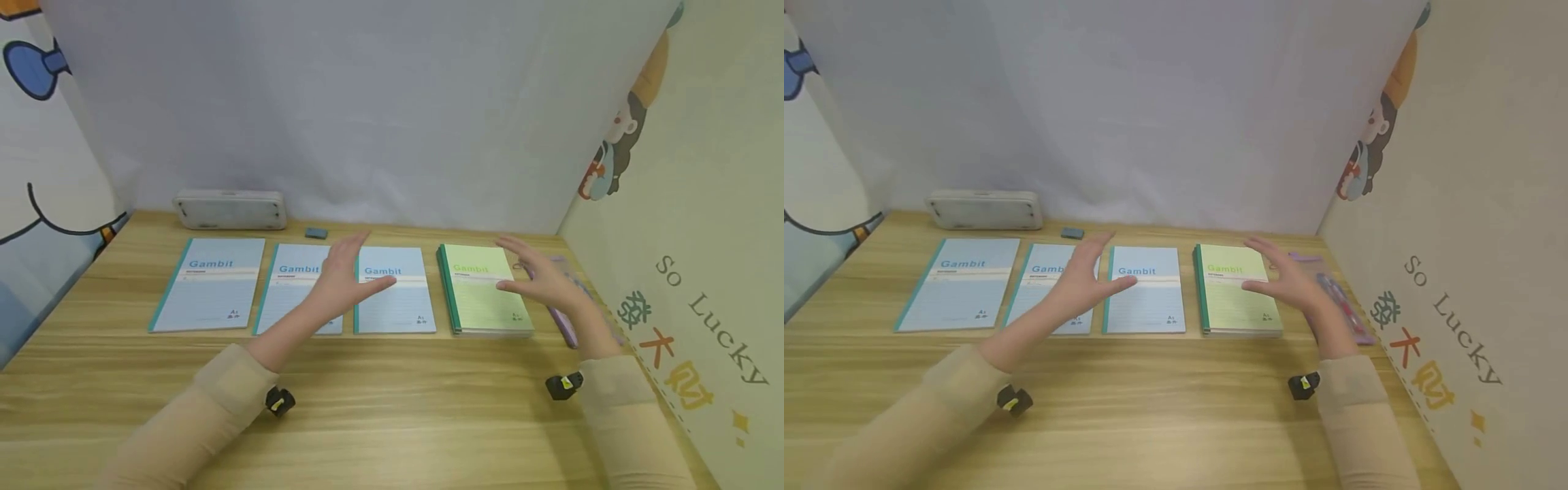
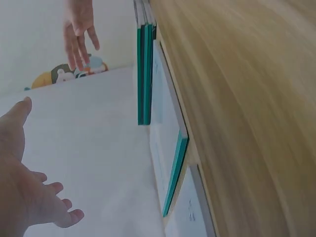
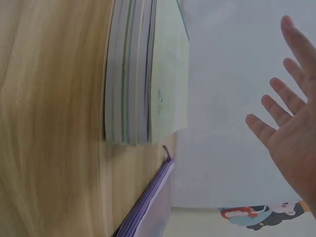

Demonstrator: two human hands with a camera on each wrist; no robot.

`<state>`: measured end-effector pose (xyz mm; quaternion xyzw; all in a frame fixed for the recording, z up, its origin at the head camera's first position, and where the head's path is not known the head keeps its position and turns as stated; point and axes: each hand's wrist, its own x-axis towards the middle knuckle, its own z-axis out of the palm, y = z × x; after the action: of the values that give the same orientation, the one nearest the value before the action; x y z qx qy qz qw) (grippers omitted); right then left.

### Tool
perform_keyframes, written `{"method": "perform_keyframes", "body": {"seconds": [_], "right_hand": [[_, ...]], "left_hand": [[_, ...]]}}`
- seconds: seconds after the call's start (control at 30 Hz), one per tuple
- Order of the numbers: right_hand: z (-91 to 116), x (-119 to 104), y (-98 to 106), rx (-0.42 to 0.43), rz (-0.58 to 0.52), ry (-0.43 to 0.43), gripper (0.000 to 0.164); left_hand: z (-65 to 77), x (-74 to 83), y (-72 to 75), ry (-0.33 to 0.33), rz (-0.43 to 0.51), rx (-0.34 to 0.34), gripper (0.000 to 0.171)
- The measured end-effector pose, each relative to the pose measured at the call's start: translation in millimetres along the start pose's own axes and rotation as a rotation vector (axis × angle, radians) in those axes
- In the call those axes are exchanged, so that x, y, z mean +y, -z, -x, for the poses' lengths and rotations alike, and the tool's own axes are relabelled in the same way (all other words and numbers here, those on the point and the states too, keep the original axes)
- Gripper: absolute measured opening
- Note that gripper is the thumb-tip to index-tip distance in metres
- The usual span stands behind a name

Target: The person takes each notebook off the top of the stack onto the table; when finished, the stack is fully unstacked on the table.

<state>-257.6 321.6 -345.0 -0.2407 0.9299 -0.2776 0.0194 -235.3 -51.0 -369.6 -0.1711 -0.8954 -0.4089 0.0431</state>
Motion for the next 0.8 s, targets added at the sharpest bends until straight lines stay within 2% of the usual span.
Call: {"method": "perform_keyframes", "body": {"seconds": [0.23,0.4,0.6,0.8], "right_hand": [[8,30,1,0.016,-0.041,-0.05,0.08],[12,44,-4,0.003,-0.072,-0.077,0.082],[16,57,-7,-0.031,-0.088,-0.14,0.086],[16,73,-15,-0.077,-0.069,-0.142,0.087]], "left_hand": [[-22.4,13.4,-49.3,-0.024,0.051,-0.075,0.097],[-34.3,20.0,-77.1,-0.024,0.026,-0.173,0.101],[-47.6,23.8,-103.6,-0.004,0.05,-0.311,0.103],[-57.1,23.2,-123.0,0.006,-0.036,-0.349,0.104]]}}
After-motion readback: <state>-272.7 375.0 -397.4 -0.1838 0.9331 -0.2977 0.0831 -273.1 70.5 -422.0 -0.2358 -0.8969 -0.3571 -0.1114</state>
